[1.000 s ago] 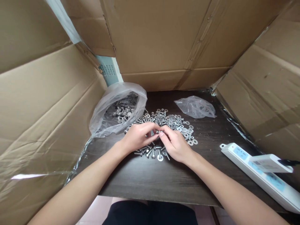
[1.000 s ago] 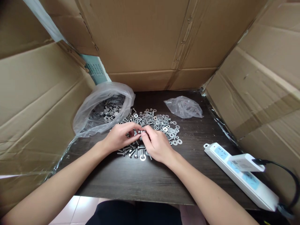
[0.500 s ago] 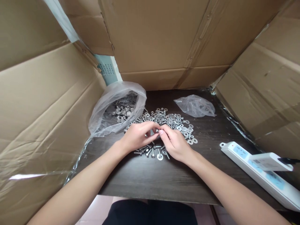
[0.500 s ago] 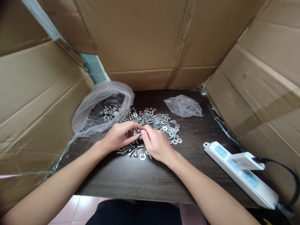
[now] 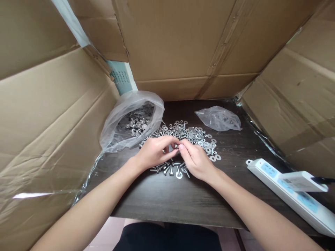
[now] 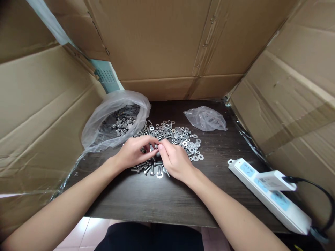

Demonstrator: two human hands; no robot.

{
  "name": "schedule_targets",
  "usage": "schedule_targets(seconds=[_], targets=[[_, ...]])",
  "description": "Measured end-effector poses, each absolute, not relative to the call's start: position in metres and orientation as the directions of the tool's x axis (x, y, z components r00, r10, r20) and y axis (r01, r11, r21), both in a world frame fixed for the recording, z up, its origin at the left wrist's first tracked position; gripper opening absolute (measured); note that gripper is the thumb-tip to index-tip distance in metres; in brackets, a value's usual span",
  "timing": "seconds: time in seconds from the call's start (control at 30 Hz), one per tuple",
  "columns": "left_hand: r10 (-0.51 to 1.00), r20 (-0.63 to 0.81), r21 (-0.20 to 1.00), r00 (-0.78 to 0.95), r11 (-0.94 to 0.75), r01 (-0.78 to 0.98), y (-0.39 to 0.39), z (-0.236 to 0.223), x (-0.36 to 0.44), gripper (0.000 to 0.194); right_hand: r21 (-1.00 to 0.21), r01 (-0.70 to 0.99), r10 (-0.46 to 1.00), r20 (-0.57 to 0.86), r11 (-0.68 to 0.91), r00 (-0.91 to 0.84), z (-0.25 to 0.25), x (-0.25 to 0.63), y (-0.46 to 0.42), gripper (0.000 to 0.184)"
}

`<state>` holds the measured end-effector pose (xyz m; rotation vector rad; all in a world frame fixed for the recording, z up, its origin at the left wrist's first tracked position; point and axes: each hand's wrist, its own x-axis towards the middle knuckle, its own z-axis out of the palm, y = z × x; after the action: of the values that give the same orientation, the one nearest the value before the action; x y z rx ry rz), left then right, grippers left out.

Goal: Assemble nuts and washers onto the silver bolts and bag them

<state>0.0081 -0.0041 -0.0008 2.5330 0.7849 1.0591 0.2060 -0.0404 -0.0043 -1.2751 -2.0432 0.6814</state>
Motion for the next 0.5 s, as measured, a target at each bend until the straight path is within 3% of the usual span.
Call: schedule_targets(seconds=[0.5], targets=[[0.581,0.564,0.46,0.586,-0.811,0.362,-0.0047,0.0,0.0082,0.01,-0.702,0.589,0.911,0.237,0.401,-0.339,-0.007,0.2059,-0.0399,0.026]])
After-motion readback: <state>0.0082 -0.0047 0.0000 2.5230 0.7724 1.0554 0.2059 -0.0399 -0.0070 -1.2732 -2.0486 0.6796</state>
